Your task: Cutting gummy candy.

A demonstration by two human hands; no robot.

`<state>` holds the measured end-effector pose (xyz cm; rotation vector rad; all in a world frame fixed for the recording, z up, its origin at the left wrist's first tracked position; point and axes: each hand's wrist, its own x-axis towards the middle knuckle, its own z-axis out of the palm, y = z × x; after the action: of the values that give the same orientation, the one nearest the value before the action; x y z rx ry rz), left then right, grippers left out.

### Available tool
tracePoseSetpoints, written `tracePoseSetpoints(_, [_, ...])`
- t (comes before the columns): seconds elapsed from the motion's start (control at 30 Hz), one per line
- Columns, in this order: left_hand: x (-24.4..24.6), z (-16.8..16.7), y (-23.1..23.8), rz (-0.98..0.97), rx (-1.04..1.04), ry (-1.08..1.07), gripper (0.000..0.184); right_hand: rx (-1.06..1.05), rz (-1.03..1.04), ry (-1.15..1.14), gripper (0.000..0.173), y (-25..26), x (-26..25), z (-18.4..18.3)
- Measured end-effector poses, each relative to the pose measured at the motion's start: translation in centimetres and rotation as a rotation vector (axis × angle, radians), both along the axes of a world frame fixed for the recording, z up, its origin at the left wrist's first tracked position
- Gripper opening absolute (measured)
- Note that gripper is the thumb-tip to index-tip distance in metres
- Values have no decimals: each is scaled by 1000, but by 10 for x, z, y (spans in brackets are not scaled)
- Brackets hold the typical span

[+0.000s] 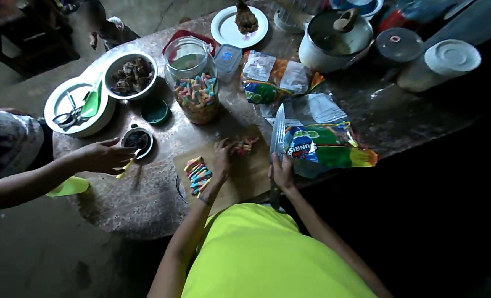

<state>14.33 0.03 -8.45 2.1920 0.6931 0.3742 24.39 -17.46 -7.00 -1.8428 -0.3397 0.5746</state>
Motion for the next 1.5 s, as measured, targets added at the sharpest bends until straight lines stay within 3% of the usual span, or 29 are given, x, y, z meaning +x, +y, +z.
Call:
tracePoseSetpoints(0.27, [10, 0, -13, -82, -93, 5, 30, -111, 139, -57, 37, 5, -2, -8])
tracePoseSetpoints(0.47, [-57, 55, 15, -1, -90, 114, 25, -374, 379, -184, 46, -5, 7, 2])
tracePoseSetpoints(0.57, [-104, 48, 31, 6, -46, 187, 21, -478, 483, -230, 46, -9, 11, 9])
tracePoseSetpoints(0.63, [-129, 34, 18, 7, 22, 265, 31, -496, 521, -243, 45, -11, 13, 8])
tracePoseSetpoints(0.73, [-149, -8, -18, 45, 285, 258, 47, -489, 545, -261, 43, -10, 17, 7])
tracePoseSetpoints(0.87, [-155, -33, -41, 86, 570, 105, 28, -432, 505, -278, 42, -11, 30, 16])
tracePoseSetpoints(0.97, [-151, -35, -41, 42, 593, 87, 23, -404, 363, -305, 44, -14, 41, 26])
tracePoseSetpoints(1.07, [-144, -35, -38, 11, 565, 115, 22, -579, 158, -329, 48, -8, 40, 49])
tracePoseSetpoints(1.17, [-130, -30, -39, -20, 625, 157, 22, -818, 136, -333, 44, -7, 36, 56])
tracePoseSetpoints(1.37, [-81, -3, -37, -82, 311, 129, 26, -1002, 277, -359, 42, -11, 12, 40])
tracePoseSetpoints(1.5, [-61, 10, -17, -14, -51, 191, 28, -997, 299, -389, 40, -11, 2, 34])
